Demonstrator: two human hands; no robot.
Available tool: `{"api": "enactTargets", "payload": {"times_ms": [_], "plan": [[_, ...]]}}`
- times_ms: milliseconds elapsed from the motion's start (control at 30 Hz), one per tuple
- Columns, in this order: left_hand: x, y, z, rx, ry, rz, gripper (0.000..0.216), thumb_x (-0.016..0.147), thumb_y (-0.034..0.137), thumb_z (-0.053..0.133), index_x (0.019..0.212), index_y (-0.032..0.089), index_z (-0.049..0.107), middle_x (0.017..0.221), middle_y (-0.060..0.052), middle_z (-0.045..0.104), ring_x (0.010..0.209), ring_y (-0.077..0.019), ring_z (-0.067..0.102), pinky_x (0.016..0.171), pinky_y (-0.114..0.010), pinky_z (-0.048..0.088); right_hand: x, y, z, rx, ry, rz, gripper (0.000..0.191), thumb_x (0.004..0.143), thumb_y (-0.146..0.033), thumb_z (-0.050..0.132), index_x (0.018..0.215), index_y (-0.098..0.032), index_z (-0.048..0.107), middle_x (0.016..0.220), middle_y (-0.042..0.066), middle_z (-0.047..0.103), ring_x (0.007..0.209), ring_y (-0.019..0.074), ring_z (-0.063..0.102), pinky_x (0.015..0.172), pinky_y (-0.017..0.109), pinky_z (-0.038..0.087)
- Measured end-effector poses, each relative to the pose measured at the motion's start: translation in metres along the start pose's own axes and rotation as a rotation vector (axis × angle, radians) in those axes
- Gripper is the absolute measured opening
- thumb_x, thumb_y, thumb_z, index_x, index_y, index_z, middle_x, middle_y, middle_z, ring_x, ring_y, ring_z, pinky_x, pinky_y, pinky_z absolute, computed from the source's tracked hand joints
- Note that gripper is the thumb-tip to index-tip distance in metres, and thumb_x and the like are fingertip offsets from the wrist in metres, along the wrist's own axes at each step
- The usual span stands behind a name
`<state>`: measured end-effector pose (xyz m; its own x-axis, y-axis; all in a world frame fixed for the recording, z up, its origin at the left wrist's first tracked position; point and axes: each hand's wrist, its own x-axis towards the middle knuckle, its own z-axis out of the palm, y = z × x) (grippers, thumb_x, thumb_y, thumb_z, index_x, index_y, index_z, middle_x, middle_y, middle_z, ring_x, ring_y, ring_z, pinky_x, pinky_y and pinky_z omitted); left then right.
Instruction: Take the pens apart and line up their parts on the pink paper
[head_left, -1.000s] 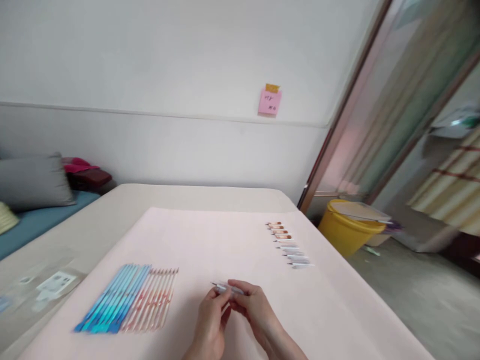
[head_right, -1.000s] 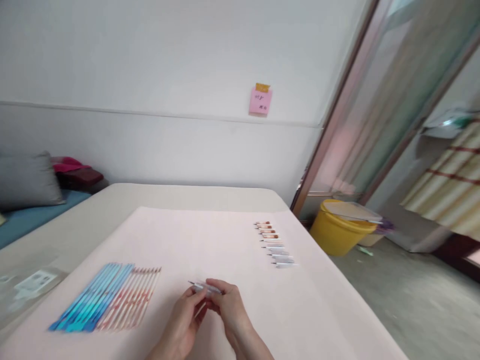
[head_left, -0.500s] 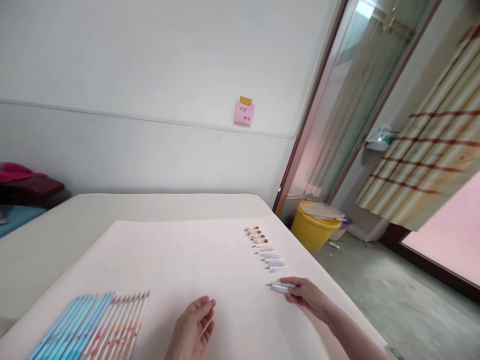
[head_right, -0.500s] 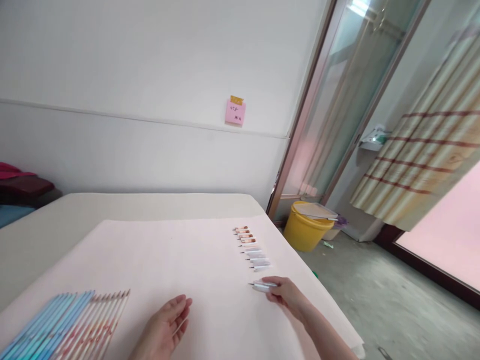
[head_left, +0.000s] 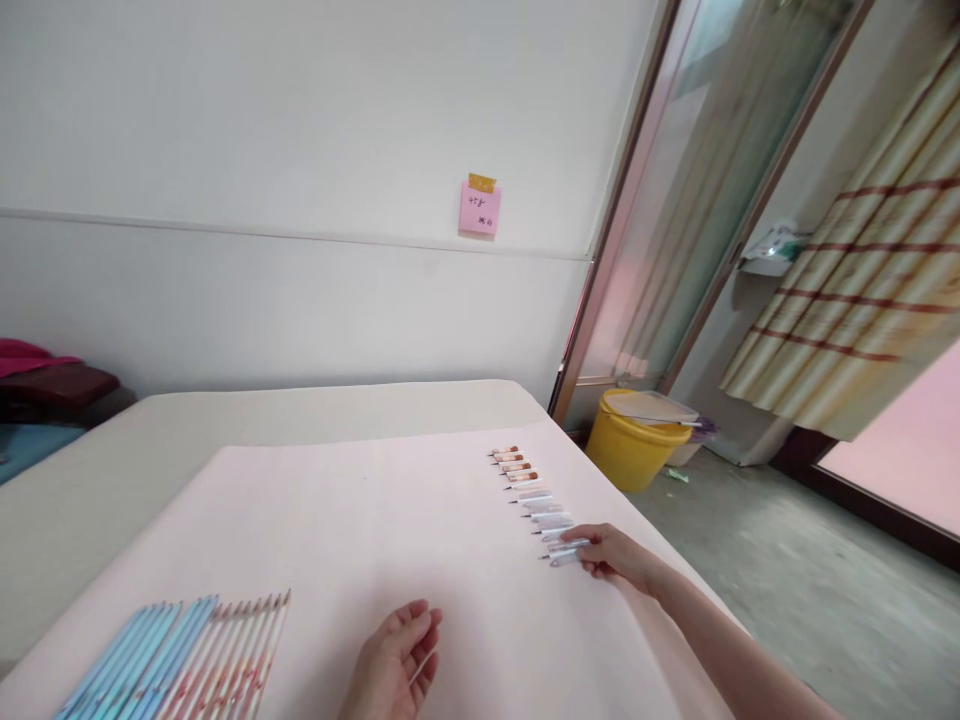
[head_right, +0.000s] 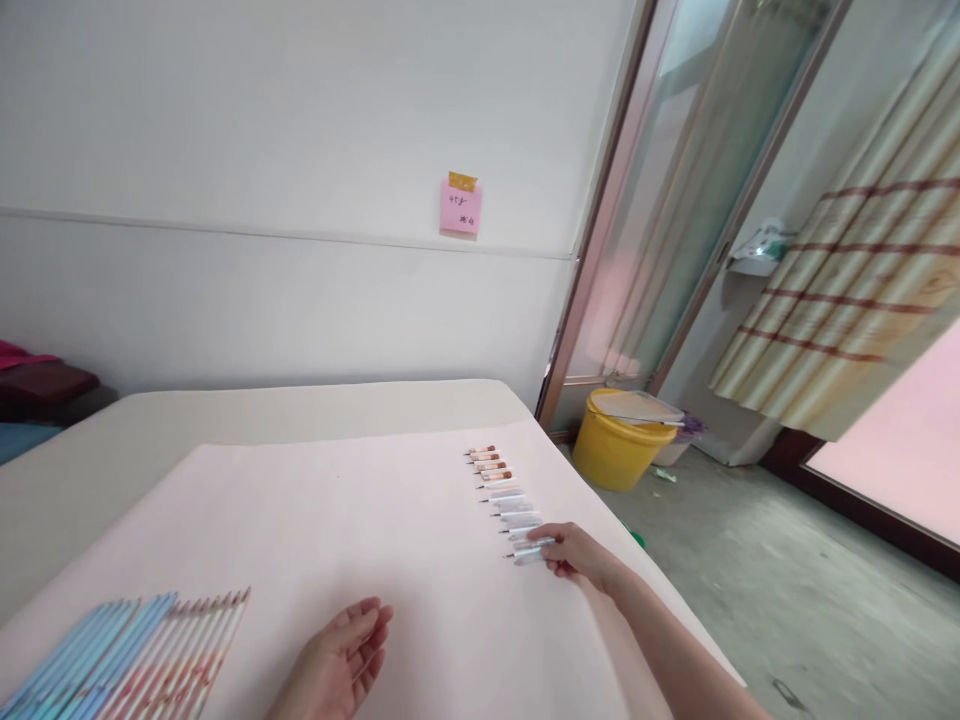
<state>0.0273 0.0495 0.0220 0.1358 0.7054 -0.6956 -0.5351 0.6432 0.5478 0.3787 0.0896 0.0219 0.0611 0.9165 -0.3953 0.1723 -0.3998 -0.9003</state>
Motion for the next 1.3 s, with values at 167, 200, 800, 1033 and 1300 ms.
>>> {"api": "enactTargets", "payload": {"times_ms": [167,200,800,1033,1300], "plan": [[-0.004,0.001,0.001,-0.003,-0.010,0.019,0.032,0.063,0.015,0.070,0.090,0.017,0.054,0.094,-0.008,0.065,0.070,-0.0102,0.062,0.062,-0.020,0.048,-0.005,0.004,-0.003,-0.115,0.104,-0.050,0.040,0.059,-0.026,0.061,0.098,-0.013,0.064,0.052,-0.002,0.055,0.050,0.0130,0.051,0.051,0.026,0.037],[-0.004,0.001,0.000,-0.007,-0.020,0.026,0.032,0.063,0.016,0.070,0.090,0.017,0.054,0.094,-0.008,0.065,0.070,-0.0103,0.062,0.061,-0.020,0.048,-0.005,0.006,-0.004,-0.146,0.139,-0.063,0.041,0.061,-0.028,0.059,0.100,-0.013,0.062,0.054,-0.001,0.055,0.051,0.0138,0.052,0.052,0.027,0.038],[-0.010,0.003,-0.005,-0.075,-0.086,0.087,0.031,0.062,0.017,0.071,0.089,0.015,0.055,0.092,-0.010,0.065,0.070,-0.0107,0.061,0.061,-0.020,0.048,-0.002,0.050,0.059,-0.994,0.618,-0.130,0.068,0.069,-0.050,0.045,0.129,-0.021,0.033,0.125,0.010,0.048,0.114,0.0308,0.042,0.090,0.046,0.033],[-0.015,0.009,-0.008,-0.093,-0.101,0.093,0.034,0.062,0.019,0.071,0.092,0.015,0.055,0.096,-0.010,0.064,0.073,-0.0104,0.060,0.064,-0.020,0.048,0.001,0.047,0.050,-1.017,0.622,-0.112,0.064,0.073,-0.048,0.042,0.129,-0.020,0.032,0.125,0.010,0.049,0.113,0.0301,0.045,0.087,0.043,0.038],[-0.019,0.008,-0.004,-0.124,-0.101,0.092,0.032,0.061,0.018,0.070,0.089,0.015,0.055,0.092,-0.010,0.065,0.072,-0.0116,0.060,0.064,-0.021,0.047,-0.052,-0.019,0.133,-0.860,0.547,-0.608,0.044,0.082,-0.046,0.042,0.115,-0.019,0.051,0.122,0.012,0.053,0.113,0.0270,0.048,0.089,0.042,0.044]]}}
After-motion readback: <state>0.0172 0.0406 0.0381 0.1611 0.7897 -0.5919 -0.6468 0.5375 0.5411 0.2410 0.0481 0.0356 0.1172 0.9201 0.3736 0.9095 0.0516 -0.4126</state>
